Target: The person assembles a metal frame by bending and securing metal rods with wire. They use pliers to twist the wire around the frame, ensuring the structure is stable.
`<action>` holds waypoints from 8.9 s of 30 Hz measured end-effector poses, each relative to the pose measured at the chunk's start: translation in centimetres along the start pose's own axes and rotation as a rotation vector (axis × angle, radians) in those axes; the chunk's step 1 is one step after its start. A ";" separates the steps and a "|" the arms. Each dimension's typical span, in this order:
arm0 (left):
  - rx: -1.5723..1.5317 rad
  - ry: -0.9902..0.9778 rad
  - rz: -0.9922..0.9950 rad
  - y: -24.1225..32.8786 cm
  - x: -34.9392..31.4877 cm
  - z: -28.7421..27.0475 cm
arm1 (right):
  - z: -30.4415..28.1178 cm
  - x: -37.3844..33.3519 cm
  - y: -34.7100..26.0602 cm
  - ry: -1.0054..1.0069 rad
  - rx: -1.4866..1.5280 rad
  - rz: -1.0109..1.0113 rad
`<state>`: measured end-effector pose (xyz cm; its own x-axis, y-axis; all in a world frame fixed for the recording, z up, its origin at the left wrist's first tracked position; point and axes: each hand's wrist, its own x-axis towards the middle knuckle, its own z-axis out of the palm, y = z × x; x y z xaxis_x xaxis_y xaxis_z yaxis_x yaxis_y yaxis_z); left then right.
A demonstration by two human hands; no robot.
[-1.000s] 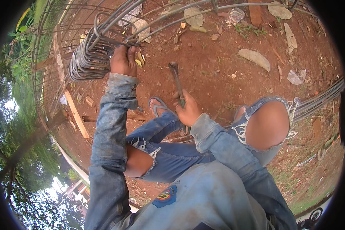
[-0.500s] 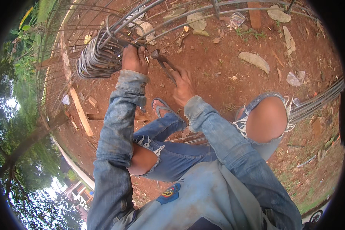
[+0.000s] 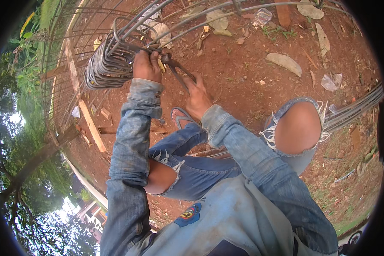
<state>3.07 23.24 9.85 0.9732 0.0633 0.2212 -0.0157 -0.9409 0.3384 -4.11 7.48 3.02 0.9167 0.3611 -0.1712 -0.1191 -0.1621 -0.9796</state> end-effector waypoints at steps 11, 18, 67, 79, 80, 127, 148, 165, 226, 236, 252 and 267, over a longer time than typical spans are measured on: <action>-0.049 -0.001 -0.016 0.1 0.1 0.1 | 0.5 0.4 -0.8 0.042 0.010 -0.017; -0.011 -0.003 0.011 0.3 0.1 -0.1 | 1.5 0.7 -0.3 0.095 -0.084 -0.088; -0.017 -0.036 -0.050 1.5 0.2 -0.6 | 0.3 0.0 1.0 -0.099 0.132 0.288; 0.020 -0.026 -0.036 1.1 0.2 -0.4 | -0.4 0.1 -0.4 0.083 -0.048 0.024; 0.007 -0.020 -0.024 0.8 0.1 -0.3 | -0.5 0.1 -0.7 0.071 -0.050 0.037; -0.012 -0.118 -0.172 2.4 -0.6 -1.8 | -3.2 3.1 1.8 -0.853 1.244 0.396; -0.578 0.144 -1.189 7.2 -2.9 9.4 | -4.4 -2.3 2.1 -0.121 -0.281 -0.095; -2.248 -0.226 -0.958 4.0 -6.1 8.5 | -7.0 0.6 4.2 -0.676 0.602 0.535; -2.142 0.013 -0.944 8.6 -4.2 5.1 | -12.4 -3.0 -8.1 -0.457 0.394 0.523; -2.288 0.208 -0.956 11.6 -2.7 5.1 | -16.1 1.3 -10.8 -0.727 -0.124 0.448; -2.091 0.257 -0.984 11.3 -1.4 6.3 | -14.6 -0.4 -6.6 -0.259 -0.989 -0.310; -1.922 0.299 -0.960 12.3 -0.4 7.0 | -18.4 3.8 -6.4 -0.459 -0.750 -0.331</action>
<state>4.11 9.26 7.50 0.7699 0.3995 -0.4977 -0.0115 0.7884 0.6150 7.18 -6.97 10.58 0.6009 0.7956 -0.0777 0.5440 -0.4782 -0.6895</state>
